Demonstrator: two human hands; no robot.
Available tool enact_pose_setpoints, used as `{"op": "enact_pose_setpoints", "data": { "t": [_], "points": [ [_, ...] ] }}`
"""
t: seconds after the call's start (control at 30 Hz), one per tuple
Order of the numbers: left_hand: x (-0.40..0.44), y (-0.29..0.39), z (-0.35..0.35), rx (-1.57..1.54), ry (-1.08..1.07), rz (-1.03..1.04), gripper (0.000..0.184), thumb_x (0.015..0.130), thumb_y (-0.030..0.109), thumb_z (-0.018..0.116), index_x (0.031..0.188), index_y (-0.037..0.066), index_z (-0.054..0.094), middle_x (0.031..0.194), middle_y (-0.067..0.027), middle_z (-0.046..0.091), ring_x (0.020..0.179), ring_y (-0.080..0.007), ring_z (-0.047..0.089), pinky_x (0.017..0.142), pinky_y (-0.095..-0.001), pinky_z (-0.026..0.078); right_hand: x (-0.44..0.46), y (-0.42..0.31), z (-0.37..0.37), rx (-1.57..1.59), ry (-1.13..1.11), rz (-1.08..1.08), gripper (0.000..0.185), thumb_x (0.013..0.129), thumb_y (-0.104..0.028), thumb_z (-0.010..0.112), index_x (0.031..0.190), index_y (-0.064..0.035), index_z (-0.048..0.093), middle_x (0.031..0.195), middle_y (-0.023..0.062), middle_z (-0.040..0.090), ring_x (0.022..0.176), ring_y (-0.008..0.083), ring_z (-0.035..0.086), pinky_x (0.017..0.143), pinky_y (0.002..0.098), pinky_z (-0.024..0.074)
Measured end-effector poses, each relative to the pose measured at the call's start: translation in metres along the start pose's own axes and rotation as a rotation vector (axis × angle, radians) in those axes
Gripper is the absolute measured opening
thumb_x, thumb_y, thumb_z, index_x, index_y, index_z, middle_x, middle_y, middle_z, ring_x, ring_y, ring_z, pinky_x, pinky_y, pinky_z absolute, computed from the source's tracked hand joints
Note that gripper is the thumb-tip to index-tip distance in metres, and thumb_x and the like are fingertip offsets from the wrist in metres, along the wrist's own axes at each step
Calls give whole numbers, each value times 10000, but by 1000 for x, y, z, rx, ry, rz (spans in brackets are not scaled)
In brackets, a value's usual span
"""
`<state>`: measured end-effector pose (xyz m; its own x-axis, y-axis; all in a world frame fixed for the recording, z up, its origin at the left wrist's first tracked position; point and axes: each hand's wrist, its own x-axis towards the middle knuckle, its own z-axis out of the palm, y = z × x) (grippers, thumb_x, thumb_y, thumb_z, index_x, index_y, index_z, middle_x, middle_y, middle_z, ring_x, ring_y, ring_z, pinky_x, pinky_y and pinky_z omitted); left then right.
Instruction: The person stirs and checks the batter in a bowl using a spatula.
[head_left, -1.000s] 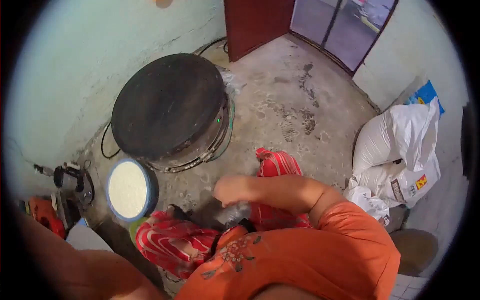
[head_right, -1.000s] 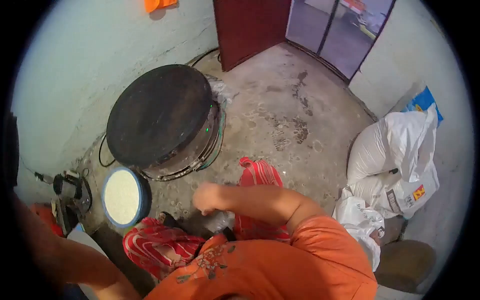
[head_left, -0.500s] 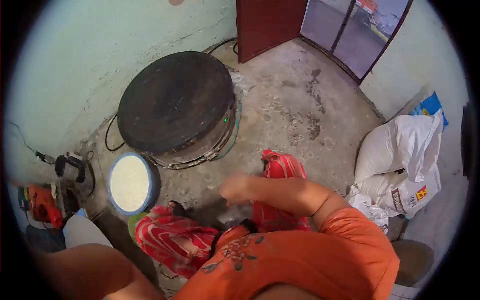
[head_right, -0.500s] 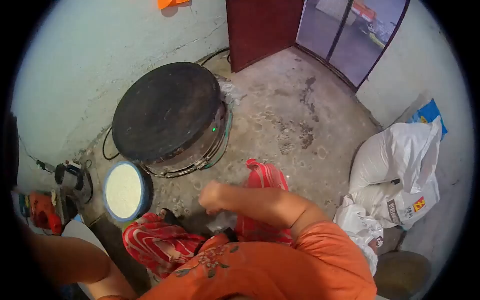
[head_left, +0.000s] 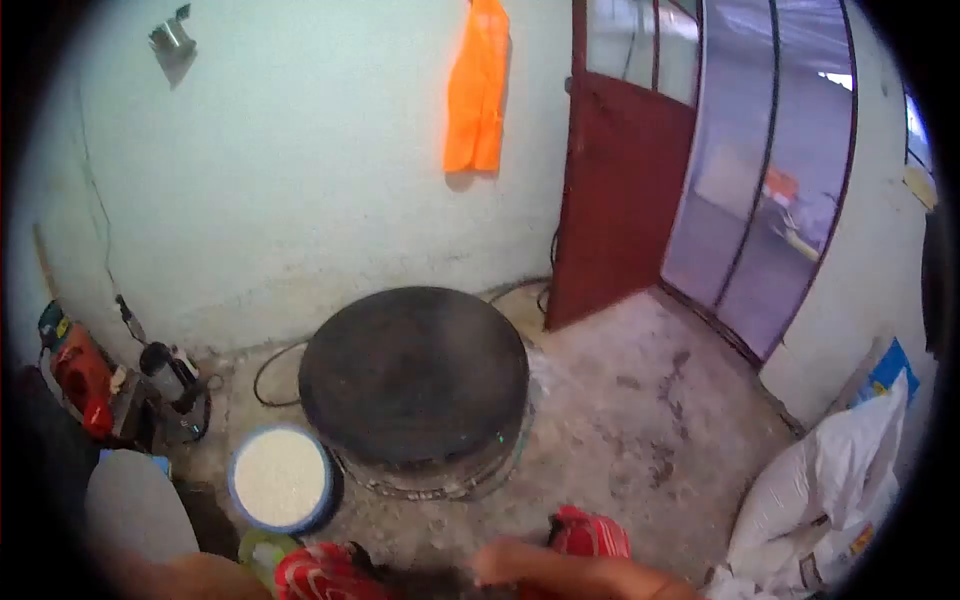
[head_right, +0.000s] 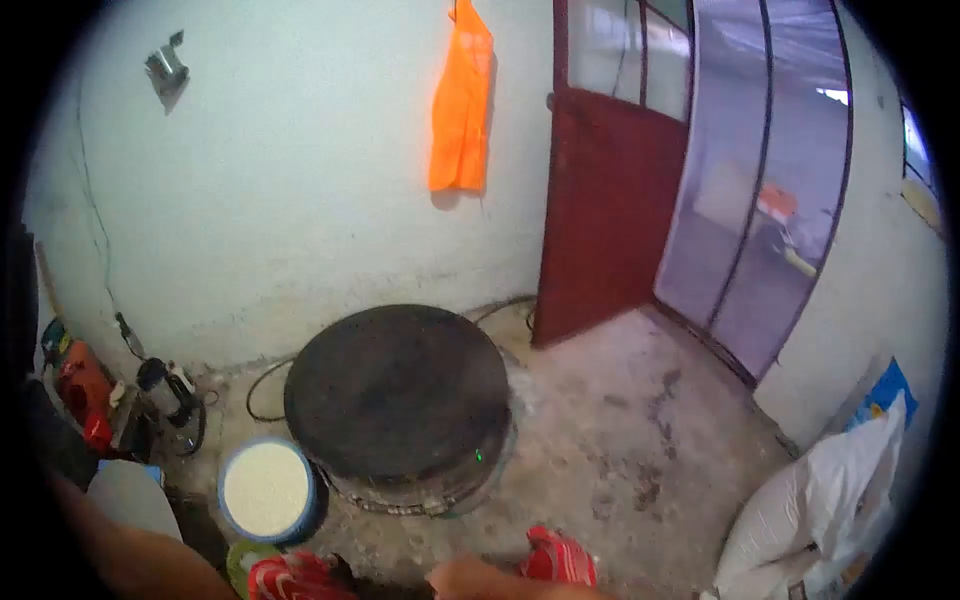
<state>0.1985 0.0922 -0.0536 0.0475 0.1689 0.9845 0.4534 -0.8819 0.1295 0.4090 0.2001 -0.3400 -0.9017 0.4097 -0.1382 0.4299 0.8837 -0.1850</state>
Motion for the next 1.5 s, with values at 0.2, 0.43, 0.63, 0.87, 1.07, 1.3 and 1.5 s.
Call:
{"op": "enact_pose_setpoints", "data": {
  "t": [0.2,0.43,0.63,0.87,1.07,1.3,1.5],
  "points": [
    [34,-14,0,197,20,71,442,876,219,496,1237,-28,438,1253,-215,464,1183,-348,429,1000,-496,308,10,-7,-68,335,-581,224,244,794,-294,597,884,-72,643,669,116,640,684,293,649,571,401,499],
    [56,-35,-16,744,-41,131,470,864,224,504,1248,-35,426,1270,-228,449,1216,-361,406,1009,-515,289,5,-27,-75,302,-350,218,211,748,-285,638,742,-82,693,766,94,667,742,285,638,609,421,486],
    [34,-76,34,437,-576,156,472,753,64,515,1217,-14,472,1255,-215,453,1210,-386,397,1012,-529,272,14,-29,-67,176,-336,202,250,740,-315,639,780,-76,699,785,101,668,764,302,635,630,423,495],
    [-135,-186,50,290,-1777,-517,551,789,416,606,1214,79,509,1208,-194,510,1148,-378,462,931,-459,365,45,-15,-79,93,-246,89,257,695,-301,647,736,-51,693,697,102,653,685,310,629,567,436,485],
    [-161,-174,52,361,-1886,-568,563,862,457,480,1297,101,443,1298,-138,475,1122,-335,504,944,-455,370,60,-15,-48,33,-216,161,231,668,-276,663,733,-55,688,724,96,656,668,286,619,516,417,437],
    [-152,-150,61,181,-1754,-347,354,963,215,403,1241,8,477,1280,-155,479,1108,-339,495,945,-363,392,42,-57,-51,-34,-248,2,143,659,-241,650,683,-103,680,722,44,655,692,225,623,567,374,418],
    [-157,-146,64,205,-1826,-487,560,843,434,532,1280,93,452,1266,-133,489,1131,-325,486,925,-465,374,47,-53,-39,43,-278,-194,142,707,-199,589,737,-91,676,663,15,636,634,222,605,574,360,409]
  ]
}}
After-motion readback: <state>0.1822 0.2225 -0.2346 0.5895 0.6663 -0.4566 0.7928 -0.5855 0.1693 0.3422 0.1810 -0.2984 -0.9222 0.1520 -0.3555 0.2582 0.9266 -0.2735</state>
